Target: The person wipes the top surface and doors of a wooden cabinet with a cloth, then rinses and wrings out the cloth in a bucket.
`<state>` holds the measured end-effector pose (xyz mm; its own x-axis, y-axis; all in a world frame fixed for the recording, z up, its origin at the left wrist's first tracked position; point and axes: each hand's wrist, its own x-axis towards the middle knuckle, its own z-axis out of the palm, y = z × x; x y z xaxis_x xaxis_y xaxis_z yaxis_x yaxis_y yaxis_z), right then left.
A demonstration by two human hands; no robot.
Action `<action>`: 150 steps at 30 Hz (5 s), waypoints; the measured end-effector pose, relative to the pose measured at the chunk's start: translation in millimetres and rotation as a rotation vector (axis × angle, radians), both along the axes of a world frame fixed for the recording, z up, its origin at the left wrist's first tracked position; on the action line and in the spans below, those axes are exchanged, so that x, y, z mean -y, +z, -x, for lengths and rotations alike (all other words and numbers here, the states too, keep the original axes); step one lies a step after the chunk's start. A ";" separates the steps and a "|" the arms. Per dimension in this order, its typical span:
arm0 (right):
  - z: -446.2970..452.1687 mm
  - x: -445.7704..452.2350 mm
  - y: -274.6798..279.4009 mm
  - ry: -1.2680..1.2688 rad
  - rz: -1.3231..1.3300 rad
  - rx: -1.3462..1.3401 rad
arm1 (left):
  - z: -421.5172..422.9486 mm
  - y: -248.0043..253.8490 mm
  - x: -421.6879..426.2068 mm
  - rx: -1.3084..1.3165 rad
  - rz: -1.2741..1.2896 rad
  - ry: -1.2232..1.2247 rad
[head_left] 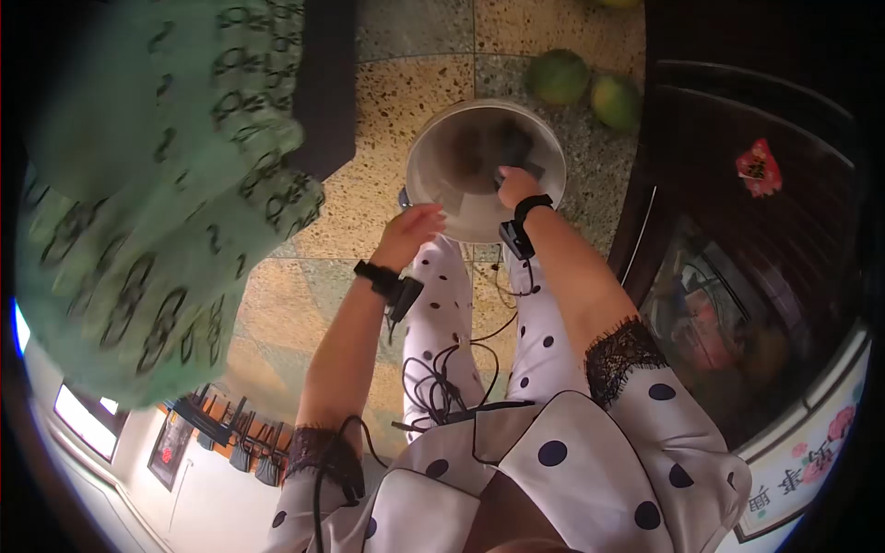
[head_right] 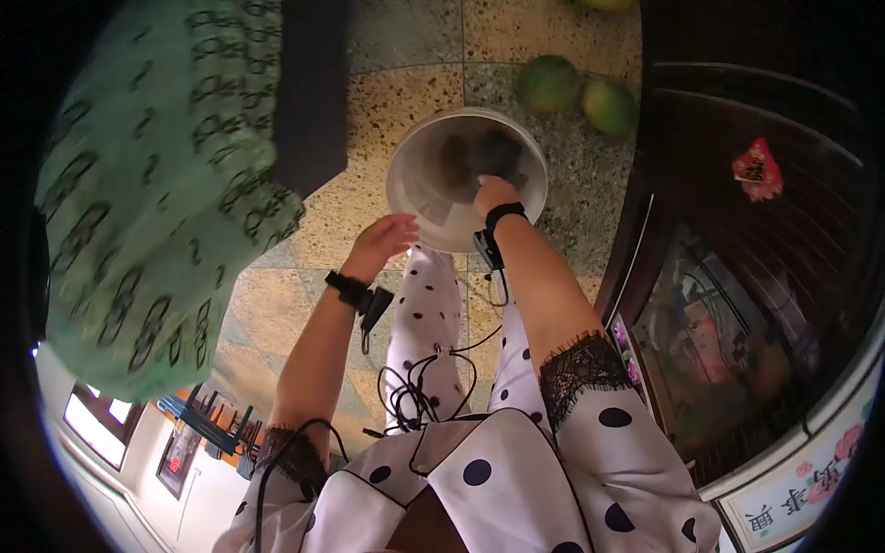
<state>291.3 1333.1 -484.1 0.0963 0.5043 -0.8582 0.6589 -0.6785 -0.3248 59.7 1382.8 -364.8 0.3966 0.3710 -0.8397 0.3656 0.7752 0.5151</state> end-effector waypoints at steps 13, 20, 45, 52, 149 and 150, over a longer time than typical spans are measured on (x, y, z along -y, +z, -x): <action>43.0 13.8 -232.7 -0.069 -0.004 0.457 | -38.4 -144.8 -3.0 -0.098 0.382 0.400; 9.0 39.2 -283.3 -0.067 0.302 0.176 | -23.7 -156.9 0.3 -0.049 0.450 0.359; 38.9 25.2 -33.9 -0.689 -0.381 -0.308 | -72.3 -187.3 -14.0 -0.142 0.474 0.378; 49.3 1.3 -66.3 -0.347 -0.404 -0.019 | -72.5 -192.4 -6.5 -0.143 0.542 0.517; -21.4 -6.0 178.9 -0.936 -0.156 -0.631 | -78.9 -43.0 0.7 0.124 0.407 0.573; -7.5 0.6 161.7 -0.770 -0.482 -0.537 | -80.4 -35.1 1.5 0.130 0.386 0.563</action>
